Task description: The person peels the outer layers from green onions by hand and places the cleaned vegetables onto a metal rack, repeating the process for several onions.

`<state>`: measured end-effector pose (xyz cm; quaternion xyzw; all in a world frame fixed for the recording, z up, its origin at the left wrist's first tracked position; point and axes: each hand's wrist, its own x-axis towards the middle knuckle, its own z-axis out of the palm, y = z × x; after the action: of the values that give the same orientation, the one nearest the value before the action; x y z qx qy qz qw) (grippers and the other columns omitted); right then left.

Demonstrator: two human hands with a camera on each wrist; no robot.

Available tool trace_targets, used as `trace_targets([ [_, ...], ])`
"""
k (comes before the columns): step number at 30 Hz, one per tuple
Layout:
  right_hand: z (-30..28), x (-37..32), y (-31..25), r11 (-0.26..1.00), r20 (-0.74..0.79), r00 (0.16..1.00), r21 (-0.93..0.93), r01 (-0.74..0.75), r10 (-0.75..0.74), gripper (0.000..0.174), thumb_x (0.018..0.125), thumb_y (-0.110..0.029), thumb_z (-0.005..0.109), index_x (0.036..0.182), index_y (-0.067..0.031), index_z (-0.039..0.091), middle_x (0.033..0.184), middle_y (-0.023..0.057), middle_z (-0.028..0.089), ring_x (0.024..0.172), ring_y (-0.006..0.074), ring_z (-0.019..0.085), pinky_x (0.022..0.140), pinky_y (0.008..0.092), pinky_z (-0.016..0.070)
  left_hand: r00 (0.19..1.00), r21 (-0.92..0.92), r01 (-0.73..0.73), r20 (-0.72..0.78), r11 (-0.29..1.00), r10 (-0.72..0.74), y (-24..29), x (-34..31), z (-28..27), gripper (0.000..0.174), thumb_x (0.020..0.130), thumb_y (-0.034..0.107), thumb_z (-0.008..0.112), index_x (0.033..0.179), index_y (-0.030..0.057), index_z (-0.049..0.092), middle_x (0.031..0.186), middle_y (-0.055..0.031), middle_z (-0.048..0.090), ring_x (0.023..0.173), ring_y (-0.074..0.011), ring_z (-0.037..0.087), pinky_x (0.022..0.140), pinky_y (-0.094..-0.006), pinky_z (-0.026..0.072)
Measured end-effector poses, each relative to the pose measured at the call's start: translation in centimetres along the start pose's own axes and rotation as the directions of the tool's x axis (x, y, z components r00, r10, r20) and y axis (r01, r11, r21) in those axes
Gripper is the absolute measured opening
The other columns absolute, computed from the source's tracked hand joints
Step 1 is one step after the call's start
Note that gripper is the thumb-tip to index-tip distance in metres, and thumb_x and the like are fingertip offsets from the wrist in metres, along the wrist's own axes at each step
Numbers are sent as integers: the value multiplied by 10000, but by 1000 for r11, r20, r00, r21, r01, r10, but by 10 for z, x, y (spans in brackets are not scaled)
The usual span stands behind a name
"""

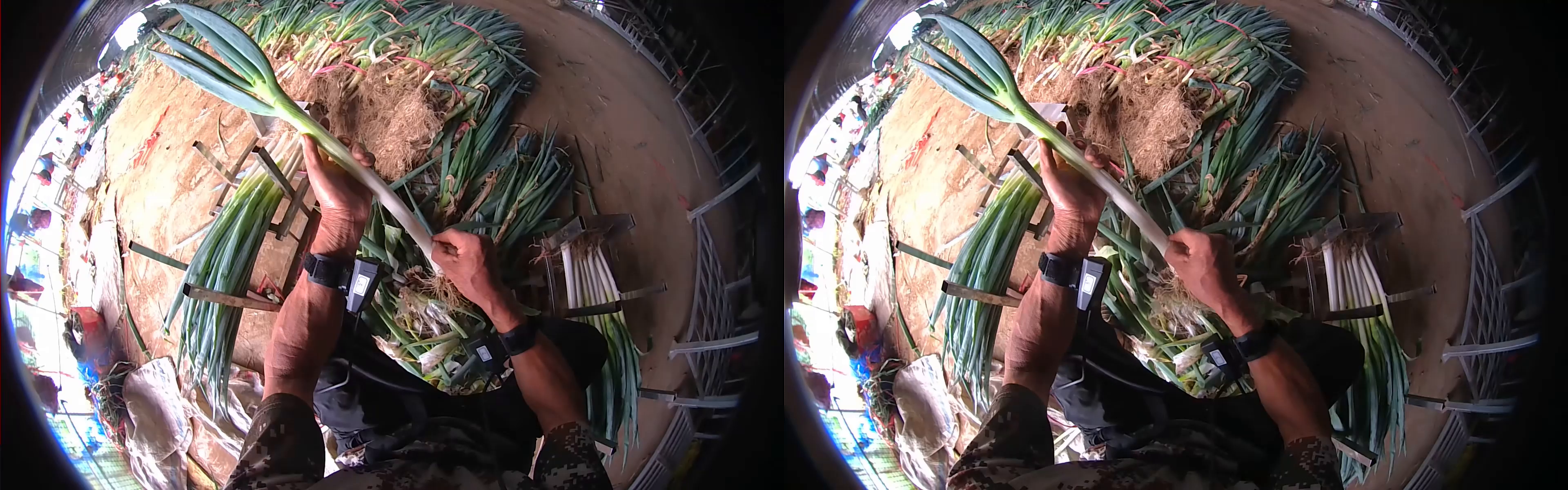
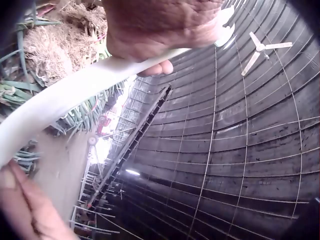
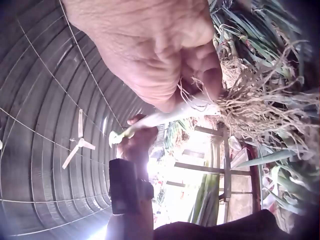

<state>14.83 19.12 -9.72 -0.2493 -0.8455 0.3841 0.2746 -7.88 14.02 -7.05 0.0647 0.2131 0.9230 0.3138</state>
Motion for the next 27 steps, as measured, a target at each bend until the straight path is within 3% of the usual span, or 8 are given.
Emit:
trace_targets([
  [10, 10, -2, 21, 999, -97, 995, 25, -27, 30, 114, 853, -115, 644, 869, -7, 676, 701, 202, 661, 657, 366, 682, 583, 409, 527, 991, -94, 0, 130, 996, 13, 7, -2, 8, 480, 1025, 509, 391, 1230, 93, 518, 726, -8, 464, 608, -158, 493, 562, -307, 447],
  [12, 11, 1, 26, 1000, -112, 994, 13, -3, 5, 125, 869, -120, 628, 881, -4, 673, 682, 180, 667, 615, 327, 688, 563, 394, 525, 946, -183, 117, 321, 976, -53, 8, 2, -3, 496, 1031, 497, 378, 1230, 72, 538, 713, -1, 460, 599, -146, 480, 552, -298, 436],
  [14, 6, 2, 24, 946, 45, 969, 212, -247, 243, 129, 883, -125, 617, 898, -10, 674, 658, 135, 664, 569, 248, 676, 538, 365, 518, 893, -234, 226, 437, 946, -106, 7, 2, -7, 548, 1042, 483, 339, 1237, 31, 578, 676, 16, 445, 569, -132, 453, 535, -290, 423],
  [15, 3, 3, 22, 882, 140, 929, 292, -371, 344, 132, 890, -128, 611, 907, -13, 675, 646, 113, 663, 546, 209, 669, 525, 351, 515, 879, -223, 249, 461, 943, -123, 6, 0, -6, 554, 1044, 483, 327, 1232, 31, 586, 664, 17, 437, 556, -132, 447, 527, -290, 420],
  [18, 3, 10, 34, 943, 56, 951, 123, -309, 304, 132, 907, -129, 601, 905, -16, 667, 630, 53, 637, 519, 116, 626, 485, 308, 493, 844, -180, 301, 507, 936, -174, 1, -4, -5, 627, 1037, 548, 296, 1209, 36, 615, 590, 18, 408, 478, -143, 423, 488, -302, 406],
  [21, -16, 18, 48, 903, -131, 904, 206, -376, 406, 130, 917, -133, 595, 951, -22, 653, 636, 30, 617, 500, 101, 592, 444, 276, 456, 797, -55, 264, 575, 963, -186, -4, -8, -1, 642, 1043, 542, 283, 1220, 18, 610, 553, 16, 374, 480, -133, 419, 491, -294, 420],
  [23, -42, 23, 82, 792, -195, 836, 485, -372, 513, 144, 926, -130, 585, 1010, -22, 629, 650, 15, 599, 494, 93, 564, 415, 248, 421, 888, 50, 173, 423, 984, -178, -2, -11, 3, 724, 1005, 646, 283, 1207, 38, 621, 523, 20, 362, 447, -138, 423, 468, -291, 419],
  [27, -68, 14, 78, 899, -178, 898, 258, -353, 404, 281, 929, -163, 634, 1168, -16, 624, 738, 7, 619, 549, 67, 550, 436, 227, 427, 894, 146, 110, 418, 983, -162, 5, -8, 0, 768, 986, 689, 268, 1184, 38, 624, 521, 28, 356, 438, -130, 423, 445, -272, 399],
])
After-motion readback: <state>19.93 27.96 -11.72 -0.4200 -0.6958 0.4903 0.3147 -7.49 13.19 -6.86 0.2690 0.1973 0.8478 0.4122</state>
